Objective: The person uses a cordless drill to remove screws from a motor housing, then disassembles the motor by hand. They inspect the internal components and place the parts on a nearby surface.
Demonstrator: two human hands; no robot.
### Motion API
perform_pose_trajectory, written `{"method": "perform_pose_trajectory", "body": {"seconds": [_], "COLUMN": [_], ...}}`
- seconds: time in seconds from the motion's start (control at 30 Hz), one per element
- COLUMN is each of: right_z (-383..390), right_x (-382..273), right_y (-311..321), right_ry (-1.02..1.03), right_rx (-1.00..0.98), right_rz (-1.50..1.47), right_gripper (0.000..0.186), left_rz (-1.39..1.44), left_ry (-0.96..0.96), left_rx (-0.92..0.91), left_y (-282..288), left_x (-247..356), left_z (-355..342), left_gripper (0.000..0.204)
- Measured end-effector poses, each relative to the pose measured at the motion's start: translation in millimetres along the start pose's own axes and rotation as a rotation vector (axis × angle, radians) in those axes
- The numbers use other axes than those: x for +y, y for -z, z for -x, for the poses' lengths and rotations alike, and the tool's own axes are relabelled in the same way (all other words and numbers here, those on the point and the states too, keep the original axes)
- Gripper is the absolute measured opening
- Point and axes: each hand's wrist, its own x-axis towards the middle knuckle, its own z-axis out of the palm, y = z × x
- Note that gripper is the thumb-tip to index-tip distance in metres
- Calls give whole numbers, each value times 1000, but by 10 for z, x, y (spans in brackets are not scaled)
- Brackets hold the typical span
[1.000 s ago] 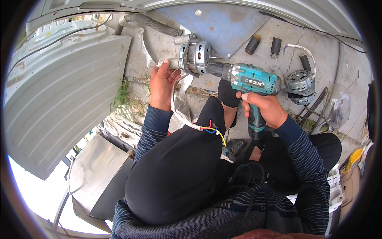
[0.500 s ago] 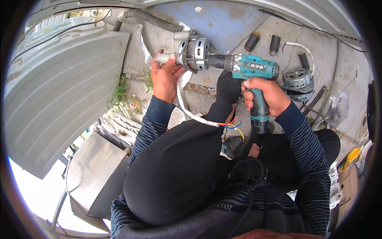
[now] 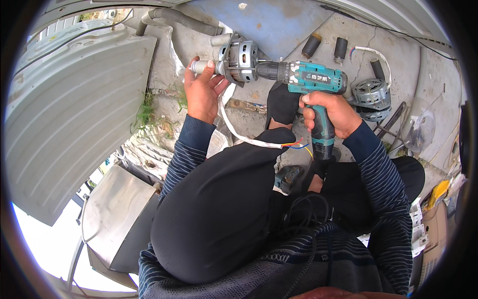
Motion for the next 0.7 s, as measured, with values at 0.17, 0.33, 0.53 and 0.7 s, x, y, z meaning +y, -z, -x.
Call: {"method": "perform_pose_trajectory", "body": {"seconds": [0.17, 0.33, 0.53, 0.7], "right_z": [17, 20, 27, 43], "right_x": [28, 39, 45, 36], "right_y": [31, 55, 49, 57], "right_ry": [6, 26, 30, 22], "right_rx": [16, 26, 12, 9], "right_rz": [7, 23, 30, 42], "right_gripper": [23, 23, 23, 24], "left_rz": [32, 24, 16, 22], "left_ry": [73, 35, 66, 66], "left_rx": [14, -27, -31, -19], "left_y": [-8, -28, -1, 18], "left_x": [-26, -9, 25, -8], "left_z": [29, 48, 18, 11], "left_gripper": [58, 64, 64, 60]}}
